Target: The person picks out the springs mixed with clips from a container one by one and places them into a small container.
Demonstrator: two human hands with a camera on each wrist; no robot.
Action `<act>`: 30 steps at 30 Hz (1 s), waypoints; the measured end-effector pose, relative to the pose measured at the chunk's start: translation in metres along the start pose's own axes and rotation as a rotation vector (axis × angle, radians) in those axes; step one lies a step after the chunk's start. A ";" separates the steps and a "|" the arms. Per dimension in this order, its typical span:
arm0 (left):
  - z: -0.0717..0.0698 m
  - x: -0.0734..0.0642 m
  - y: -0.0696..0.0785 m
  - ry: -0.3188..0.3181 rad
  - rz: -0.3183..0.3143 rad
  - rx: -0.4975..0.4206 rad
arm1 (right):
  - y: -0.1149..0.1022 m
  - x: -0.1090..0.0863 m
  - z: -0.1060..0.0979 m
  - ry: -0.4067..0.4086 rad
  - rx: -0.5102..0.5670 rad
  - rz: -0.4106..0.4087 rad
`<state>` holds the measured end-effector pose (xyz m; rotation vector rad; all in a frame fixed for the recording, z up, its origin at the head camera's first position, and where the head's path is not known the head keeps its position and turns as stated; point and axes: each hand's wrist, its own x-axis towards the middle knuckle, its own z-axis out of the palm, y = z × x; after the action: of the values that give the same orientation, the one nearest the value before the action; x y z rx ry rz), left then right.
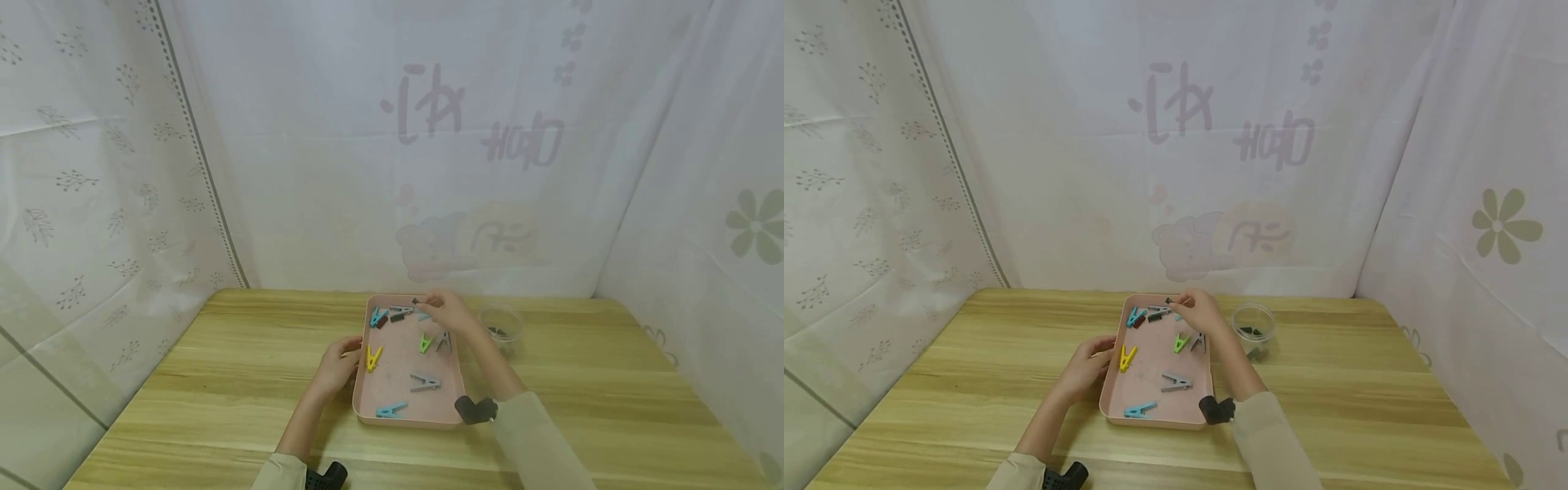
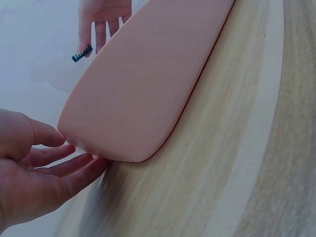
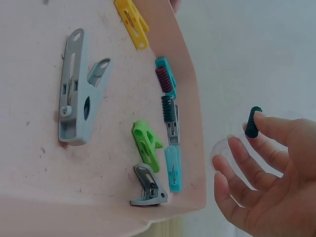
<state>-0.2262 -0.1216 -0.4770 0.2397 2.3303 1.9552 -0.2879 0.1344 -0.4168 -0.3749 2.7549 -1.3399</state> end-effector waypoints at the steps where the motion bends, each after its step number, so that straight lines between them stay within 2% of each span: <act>1: 0.000 0.000 0.000 -0.001 0.001 0.001 | 0.000 -0.001 0.000 0.004 0.002 0.001; 10: 0.001 -0.001 0.001 0.013 0.000 0.008 | 0.003 -0.010 -0.001 0.025 0.031 -0.023; 30: 0.001 0.000 -0.002 0.020 0.007 0.033 | 0.009 -0.027 -0.002 0.051 0.015 -0.044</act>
<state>-0.2262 -0.1211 -0.4789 0.2317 2.3783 1.9326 -0.2635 0.1475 -0.4239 -0.4081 2.7916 -1.3986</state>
